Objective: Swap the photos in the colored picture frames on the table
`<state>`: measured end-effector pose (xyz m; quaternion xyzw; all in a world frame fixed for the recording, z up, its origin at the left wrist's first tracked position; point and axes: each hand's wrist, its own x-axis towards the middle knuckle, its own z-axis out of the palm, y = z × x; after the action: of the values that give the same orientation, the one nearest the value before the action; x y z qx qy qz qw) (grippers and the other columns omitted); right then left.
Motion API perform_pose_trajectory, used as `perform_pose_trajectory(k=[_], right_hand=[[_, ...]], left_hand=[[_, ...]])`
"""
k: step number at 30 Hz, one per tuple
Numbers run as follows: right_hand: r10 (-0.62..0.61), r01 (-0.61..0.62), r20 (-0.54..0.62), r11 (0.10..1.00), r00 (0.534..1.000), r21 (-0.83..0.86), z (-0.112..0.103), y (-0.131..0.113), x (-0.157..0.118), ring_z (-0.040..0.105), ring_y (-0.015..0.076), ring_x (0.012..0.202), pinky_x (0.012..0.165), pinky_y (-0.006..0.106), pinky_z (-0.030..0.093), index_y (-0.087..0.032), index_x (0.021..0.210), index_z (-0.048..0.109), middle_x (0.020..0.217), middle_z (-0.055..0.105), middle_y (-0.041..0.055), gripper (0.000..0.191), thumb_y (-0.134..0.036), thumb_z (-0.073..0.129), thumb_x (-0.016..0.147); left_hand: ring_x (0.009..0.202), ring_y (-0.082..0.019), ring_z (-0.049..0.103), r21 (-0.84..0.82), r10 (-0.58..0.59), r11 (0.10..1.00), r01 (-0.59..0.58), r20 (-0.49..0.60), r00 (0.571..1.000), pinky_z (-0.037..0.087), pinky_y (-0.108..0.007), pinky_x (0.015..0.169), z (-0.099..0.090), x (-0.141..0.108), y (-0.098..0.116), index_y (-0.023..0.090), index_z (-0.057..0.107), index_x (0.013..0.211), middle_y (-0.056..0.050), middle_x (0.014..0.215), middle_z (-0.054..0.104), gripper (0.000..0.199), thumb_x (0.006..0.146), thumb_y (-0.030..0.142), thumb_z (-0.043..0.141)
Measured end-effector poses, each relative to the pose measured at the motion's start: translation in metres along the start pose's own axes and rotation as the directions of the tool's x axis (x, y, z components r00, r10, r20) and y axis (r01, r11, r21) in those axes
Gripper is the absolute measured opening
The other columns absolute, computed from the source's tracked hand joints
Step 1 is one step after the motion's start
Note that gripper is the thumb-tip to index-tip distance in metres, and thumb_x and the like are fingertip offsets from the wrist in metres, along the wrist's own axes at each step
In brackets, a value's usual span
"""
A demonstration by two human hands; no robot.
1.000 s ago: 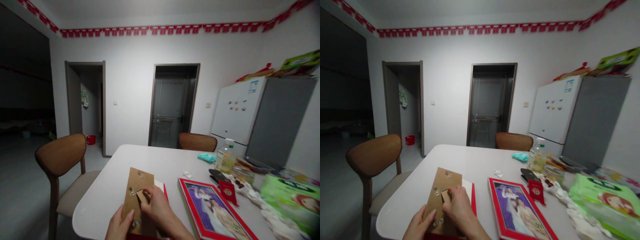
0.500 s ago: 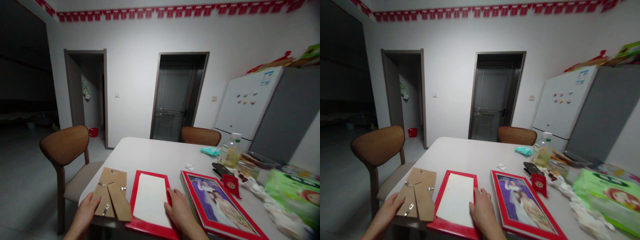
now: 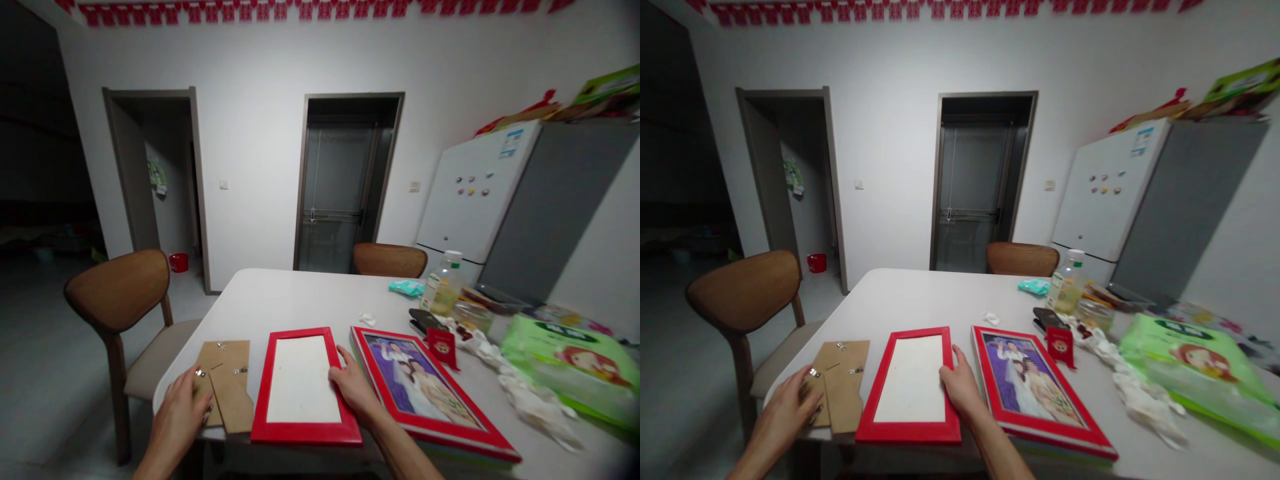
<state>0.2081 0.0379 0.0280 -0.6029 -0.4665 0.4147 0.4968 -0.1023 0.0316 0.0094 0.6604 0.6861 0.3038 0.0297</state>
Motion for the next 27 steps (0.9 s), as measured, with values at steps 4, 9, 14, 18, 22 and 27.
perform_pose_trajectory(k=[4, 9, 14, 18, 22, 27], right_hand=[[0.067, -0.119, 0.138, 0.904, 0.988, 0.410, 0.003, -0.018, -0.016, 0.055, 0.0133, 0.049, 0.050, 0.025, 0.043, -0.019, 0.131, 0.010, 0.068, 0.062, -0.0001, 0.080, -0.012, 0.045, 0.060], [0.062, -0.131, 0.159, 0.873, 0.985, 0.471, 0.005, -0.031, -0.024, 0.050, 0.0102, 0.042, 0.045, 0.020, 0.040, -0.023, 0.131, 0.012, 0.051, 0.054, -0.0066, 0.085, -0.017, 0.059, 0.060], [0.027, -0.085, 0.154, 0.919, 0.988, 0.385, 0.003, -0.031, -0.020, 0.050, 0.0094, 0.045, 0.046, 0.020, 0.040, -0.021, 0.130, 0.018, 0.053, 0.055, -0.0054, 0.084, -0.025, 0.065, 0.060], [-0.002, -0.006, 0.074, 0.995, 0.997, 0.098, -0.006, -0.017, -0.009, 0.050, 0.0108, 0.046, 0.046, 0.021, 0.039, -0.012, 0.127, 0.025, 0.054, 0.054, -0.0039, 0.074, -0.025, 0.059, 0.063], [-0.093, 0.076, -0.016, 0.896, 0.996, -0.437, -0.013, 0.000, 0.001, 0.051, 0.0130, 0.048, 0.047, 0.022, 0.036, -0.009, 0.117, 0.042, 0.058, 0.056, 0.0005, 0.052, -0.021, 0.049, 0.067], [-0.263, 0.218, 0.050, 0.660, 0.964, -0.719, -0.009, 0.013, 0.003, 0.056, 0.0183, 0.081, 0.070, 0.024, 0.038, -0.009, 0.111, 0.048, 0.092, 0.061, 0.0120, 0.043, -0.014, 0.042, 0.069]], left_hand=[[0.105, -0.023, 0.048, -0.271, 0.042, 0.962, -0.033, 0.027, 0.999, 0.038, -0.038, 0.089, -0.008, -0.017, 0.064, 0.013, 0.043, 0.114, -0.011, 0.112, 0.053, 0.046, 0.073, 0.033, 0.044], [0.113, -0.024, 0.040, -0.507, 0.389, 0.814, -0.283, 0.114, 0.914, 0.033, -0.039, 0.095, 0.003, -0.044, 0.146, 0.016, 0.044, 0.115, -0.011, 0.123, 0.046, 0.055, 0.063, 0.022, 0.060], [0.096, -0.021, 0.049, -0.400, 0.529, 0.777, -0.486, -0.002, 0.849, 0.041, -0.037, 0.087, 0.014, -0.043, 0.169, 0.016, 0.048, 0.108, -0.008, 0.103, 0.056, 0.042, 0.068, 0.008, 0.047], [0.085, -0.018, 0.053, -0.375, 0.411, 0.822, -0.429, -0.132, 0.902, 0.044, -0.033, 0.077, -0.002, -0.028, 0.151, 0.017, 0.046, 0.109, -0.006, 0.091, 0.057, 0.043, 0.069, 0.005, 0.040], [0.082, -0.018, 0.057, -0.449, 0.095, 0.881, -0.147, -0.137, 0.986, 0.044, -0.030, 0.074, -0.012, -0.017, 0.108, 0.018, 0.048, 0.105, -0.005, 0.092, 0.059, 0.033, 0.073, 0.014, 0.040], [0.083, -0.021, 0.058, -0.462, -0.074, 0.885, 0.058, -0.017, 0.997, 0.044, -0.030, 0.069, -0.004, -0.026, 0.061, 0.018, 0.050, 0.101, -0.005, 0.092, 0.061, 0.031, 0.071, 0.024, 0.046]])
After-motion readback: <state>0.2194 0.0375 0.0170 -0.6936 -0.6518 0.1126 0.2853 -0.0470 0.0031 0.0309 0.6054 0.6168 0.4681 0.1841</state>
